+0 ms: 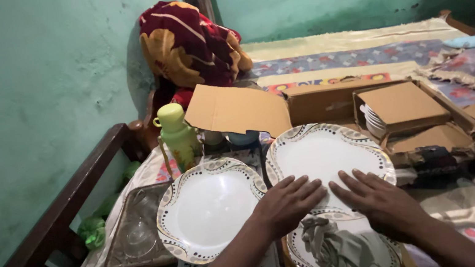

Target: The person wipes the surface of white ceramic plates with a white cloth. They handle the plates one at a time, rubbing the cloth over the top and bottom surfaces before placing them back on a stack. The task is performed on a bed in a cluttered room.

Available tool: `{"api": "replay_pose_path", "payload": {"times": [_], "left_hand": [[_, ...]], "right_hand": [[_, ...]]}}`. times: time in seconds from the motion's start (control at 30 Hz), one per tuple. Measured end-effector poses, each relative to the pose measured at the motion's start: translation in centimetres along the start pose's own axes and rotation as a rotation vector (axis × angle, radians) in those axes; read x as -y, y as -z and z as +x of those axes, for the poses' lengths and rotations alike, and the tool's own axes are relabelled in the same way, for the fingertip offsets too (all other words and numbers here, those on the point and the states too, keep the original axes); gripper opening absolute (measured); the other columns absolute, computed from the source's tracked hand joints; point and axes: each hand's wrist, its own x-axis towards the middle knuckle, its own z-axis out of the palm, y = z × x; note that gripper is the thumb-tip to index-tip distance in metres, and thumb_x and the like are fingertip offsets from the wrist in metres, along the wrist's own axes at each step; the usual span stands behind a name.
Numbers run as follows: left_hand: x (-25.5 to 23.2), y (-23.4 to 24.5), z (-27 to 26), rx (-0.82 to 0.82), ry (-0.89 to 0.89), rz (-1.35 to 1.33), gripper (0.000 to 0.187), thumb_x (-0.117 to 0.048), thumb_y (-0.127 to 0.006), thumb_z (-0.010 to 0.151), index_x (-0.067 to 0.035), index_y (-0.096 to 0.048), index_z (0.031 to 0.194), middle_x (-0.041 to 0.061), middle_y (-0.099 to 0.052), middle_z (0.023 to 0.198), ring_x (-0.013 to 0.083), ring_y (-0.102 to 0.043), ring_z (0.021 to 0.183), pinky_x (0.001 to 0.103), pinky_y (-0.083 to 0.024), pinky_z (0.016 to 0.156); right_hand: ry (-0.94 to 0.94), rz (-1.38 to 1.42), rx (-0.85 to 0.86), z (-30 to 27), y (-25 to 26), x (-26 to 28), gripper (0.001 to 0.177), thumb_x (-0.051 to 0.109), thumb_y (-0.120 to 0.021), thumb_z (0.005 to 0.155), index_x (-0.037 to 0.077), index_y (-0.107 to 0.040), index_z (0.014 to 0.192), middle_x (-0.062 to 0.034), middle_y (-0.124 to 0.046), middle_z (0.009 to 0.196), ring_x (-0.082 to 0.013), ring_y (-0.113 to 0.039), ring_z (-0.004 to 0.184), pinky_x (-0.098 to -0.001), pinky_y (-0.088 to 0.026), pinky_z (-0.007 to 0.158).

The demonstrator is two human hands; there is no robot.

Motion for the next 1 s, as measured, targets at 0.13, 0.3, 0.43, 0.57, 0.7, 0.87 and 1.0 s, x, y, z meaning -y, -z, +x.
{"api": "replay_pose_path", "payload": {"times": [0.13,0.3,0.43,0.57,0.7,0.87,1.0], "left_hand": [[0.2,2.7,-2.2,-0.009,0.068,0.003,0.049,-0.012,-0.059,0.094,-0.01,-0.057,0.143,0.011,-0.058,0.151,0.0306,-0.055,0.138,0.046,-0.041,0.116],[1.0,5.2,-5.0,0.027,0.105,0.035,0.051,-0.01,-0.057,0.088,-0.007,-0.059,0.139,0.014,-0.058,0.149,0.0317,-0.055,0.137,0.047,-0.041,0.112],[1.5,6.5,-8.3,0.057,0.177,0.03,0.049,-0.009,-0.054,0.094,-0.009,-0.058,0.142,0.011,-0.057,0.153,0.03,-0.054,0.14,0.045,-0.042,0.114],[2.3,7.4,-11.8,0.073,0.229,-0.009,0.05,-0.012,-0.055,0.094,-0.01,-0.056,0.144,0.01,-0.054,0.154,0.0299,-0.051,0.14,0.046,-0.04,0.114],[2.6,8.1,-15.0,0.093,0.31,-0.013,0.051,-0.01,-0.053,0.092,-0.013,-0.057,0.143,0.008,-0.054,0.154,0.0297,-0.051,0.141,0.046,-0.039,0.115],[3.2,8.4,-17.5,0.142,0.363,-0.002,0.054,-0.008,-0.055,0.089,-0.012,-0.057,0.143,0.009,-0.054,0.153,0.0309,-0.05,0.14,0.046,-0.039,0.114],[3.4,8.3,-18.8,0.134,0.39,0.007,0.053,-0.007,-0.055,0.09,-0.012,-0.058,0.143,0.008,-0.055,0.153,0.0314,-0.052,0.139,0.046,-0.04,0.112]], "right_hand": [[0.071,0.016,-0.072,1.5,0.7,1.8,0.089,-0.003,-0.056,0.077,0.024,-0.034,0.16,-0.0139,-0.036,0.164,-0.0385,-0.036,0.144,-0.0482,-0.033,0.115],[0.151,-0.006,-0.124,3.9,1.3,4.5,0.091,-0.007,-0.054,0.079,0.025,-0.032,0.161,-0.0141,-0.035,0.165,-0.0397,-0.035,0.149,-0.0488,-0.031,0.115],[0.166,0.046,-0.039,5.6,2.1,7.1,0.092,0.003,-0.062,0.078,0.027,-0.029,0.161,-0.0119,-0.031,0.167,-0.0382,-0.032,0.148,-0.0487,-0.03,0.116],[0.224,0.045,0.002,7.8,2.2,10.0,0.093,0.006,-0.063,0.079,0.026,-0.027,0.162,-0.0124,-0.029,0.168,-0.0392,-0.03,0.149,-0.0481,-0.029,0.116],[0.247,0.032,0.039,9.6,1.9,12.5,0.091,0.002,-0.058,0.083,0.027,-0.025,0.163,-0.0117,-0.027,0.169,-0.0375,-0.029,0.148,-0.0464,-0.029,0.118],[0.267,0.028,0.075,11.5,1.7,15.1,0.087,-0.003,-0.053,0.085,0.028,-0.023,0.161,-0.0092,-0.025,0.166,-0.0359,-0.029,0.15,-0.0456,-0.029,0.119],[0.257,0.079,0.148,12.4,2.4,16.6,0.094,0.002,-0.057,0.083,0.032,-0.021,0.164,-0.0077,-0.021,0.172,-0.0363,-0.025,0.15,-0.047,-0.027,0.119]]}}
